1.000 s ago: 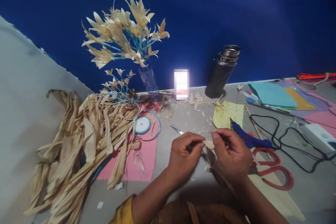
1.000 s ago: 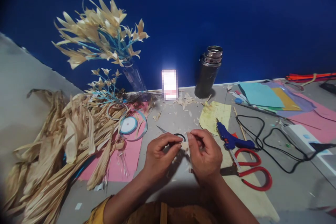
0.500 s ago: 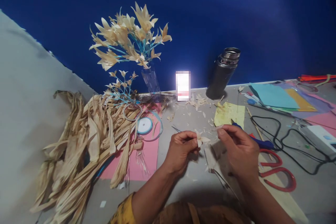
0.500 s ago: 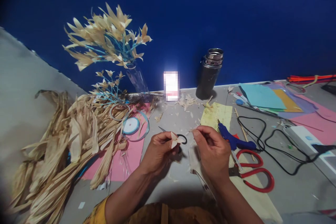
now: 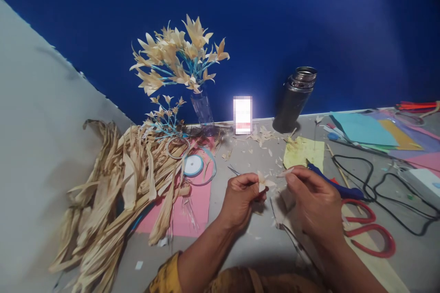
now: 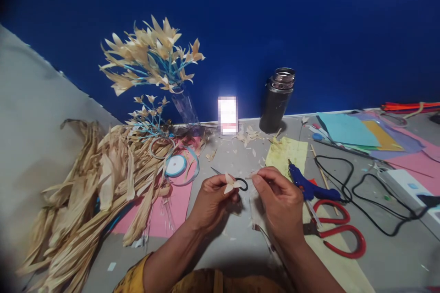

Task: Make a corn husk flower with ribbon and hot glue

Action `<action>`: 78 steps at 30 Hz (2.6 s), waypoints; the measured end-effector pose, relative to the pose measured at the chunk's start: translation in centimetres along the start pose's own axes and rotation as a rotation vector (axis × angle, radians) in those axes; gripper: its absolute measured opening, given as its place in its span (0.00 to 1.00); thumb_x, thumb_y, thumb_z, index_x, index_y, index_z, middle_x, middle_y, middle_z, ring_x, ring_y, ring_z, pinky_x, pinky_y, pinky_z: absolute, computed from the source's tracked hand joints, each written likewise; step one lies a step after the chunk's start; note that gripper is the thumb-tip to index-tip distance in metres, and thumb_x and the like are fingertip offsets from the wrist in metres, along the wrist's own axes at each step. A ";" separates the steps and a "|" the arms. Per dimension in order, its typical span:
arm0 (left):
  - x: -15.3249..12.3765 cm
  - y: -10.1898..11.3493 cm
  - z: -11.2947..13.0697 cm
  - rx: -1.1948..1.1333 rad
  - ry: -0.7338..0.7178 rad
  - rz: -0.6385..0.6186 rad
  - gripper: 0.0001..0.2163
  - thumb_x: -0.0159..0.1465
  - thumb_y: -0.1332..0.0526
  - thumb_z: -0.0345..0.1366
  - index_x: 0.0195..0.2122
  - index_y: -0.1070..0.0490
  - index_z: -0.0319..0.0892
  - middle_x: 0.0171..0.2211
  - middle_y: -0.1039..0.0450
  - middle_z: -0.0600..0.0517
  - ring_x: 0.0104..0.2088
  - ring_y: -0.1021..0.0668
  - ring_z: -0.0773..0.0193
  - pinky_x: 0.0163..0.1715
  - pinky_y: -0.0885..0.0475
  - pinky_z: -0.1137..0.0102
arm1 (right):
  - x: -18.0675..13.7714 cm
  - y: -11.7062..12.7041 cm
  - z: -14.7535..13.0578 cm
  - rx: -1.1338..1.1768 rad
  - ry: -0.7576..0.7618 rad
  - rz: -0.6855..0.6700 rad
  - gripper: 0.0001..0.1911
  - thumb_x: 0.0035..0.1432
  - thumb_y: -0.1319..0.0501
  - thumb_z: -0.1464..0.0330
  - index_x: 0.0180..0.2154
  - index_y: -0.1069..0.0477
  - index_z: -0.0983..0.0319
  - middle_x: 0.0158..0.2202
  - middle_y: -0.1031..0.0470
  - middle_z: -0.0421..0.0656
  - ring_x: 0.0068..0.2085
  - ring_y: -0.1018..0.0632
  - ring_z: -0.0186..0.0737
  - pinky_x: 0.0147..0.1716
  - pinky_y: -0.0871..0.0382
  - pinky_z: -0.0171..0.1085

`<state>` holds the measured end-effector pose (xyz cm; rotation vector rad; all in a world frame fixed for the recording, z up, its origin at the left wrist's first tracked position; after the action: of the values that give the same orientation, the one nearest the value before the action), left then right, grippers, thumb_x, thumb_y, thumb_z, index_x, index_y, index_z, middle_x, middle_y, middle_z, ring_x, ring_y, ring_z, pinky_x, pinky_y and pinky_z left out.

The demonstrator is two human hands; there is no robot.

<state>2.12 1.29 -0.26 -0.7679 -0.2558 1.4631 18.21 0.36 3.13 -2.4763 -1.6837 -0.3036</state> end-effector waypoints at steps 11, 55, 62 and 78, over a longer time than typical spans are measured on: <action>0.2 0.2 -0.4 -0.149 0.036 0.026 0.18 0.39 0.18 0.35 0.27 0.23 0.38 0.22 0.24 0.55 0.20 0.26 0.72 0.24 0.32 0.75 | -0.8 -0.8 2.1 0.278 -0.332 0.100 0.17 0.41 0.21 0.58 0.30 0.18 0.61 0.28 0.19 0.42 0.28 0.21 0.38 0.28 0.25 0.36; -2.3 -1.0 4.4 0.504 -0.528 -0.096 0.04 0.58 0.27 0.31 0.33 0.13 0.47 0.28 0.19 0.49 0.30 0.22 0.63 0.34 0.29 0.69 | -0.6 -1.0 -0.8 0.064 0.178 -0.256 0.05 0.55 0.29 0.72 0.31 0.16 0.55 0.31 0.21 0.41 0.30 0.21 0.39 0.26 0.28 0.33; -2.2 -1.2 4.5 0.513 -0.552 -0.099 0.06 0.59 0.28 0.28 0.33 0.14 0.48 0.28 0.19 0.50 0.30 0.22 0.63 0.32 0.30 0.70 | -0.5 -0.9 -0.7 0.043 0.183 -0.259 0.05 0.55 0.29 0.72 0.31 0.16 0.55 0.31 0.22 0.41 0.31 0.22 0.38 0.27 0.28 0.33; -1.9 -0.5 3.9 0.515 -0.532 0.011 0.06 0.60 0.32 0.30 0.28 0.16 0.45 0.28 0.22 0.50 0.30 0.23 0.63 0.32 0.29 0.70 | -0.9 -0.6 -0.5 -0.056 0.172 -0.216 0.06 0.62 0.33 0.70 0.39 0.17 0.55 0.34 0.18 0.41 0.33 0.18 0.38 0.31 0.24 0.31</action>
<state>-0.08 0.71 3.51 0.0434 -0.2588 1.6313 17.27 -0.36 3.39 -2.2317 -1.8933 -0.5774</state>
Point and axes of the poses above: each hand's wrist, its own x-axis towards the middle knuckle, its own y-axis out of the back of the hand, z = x × y, the point moved 4 cm from there along x, towards the middle knuckle
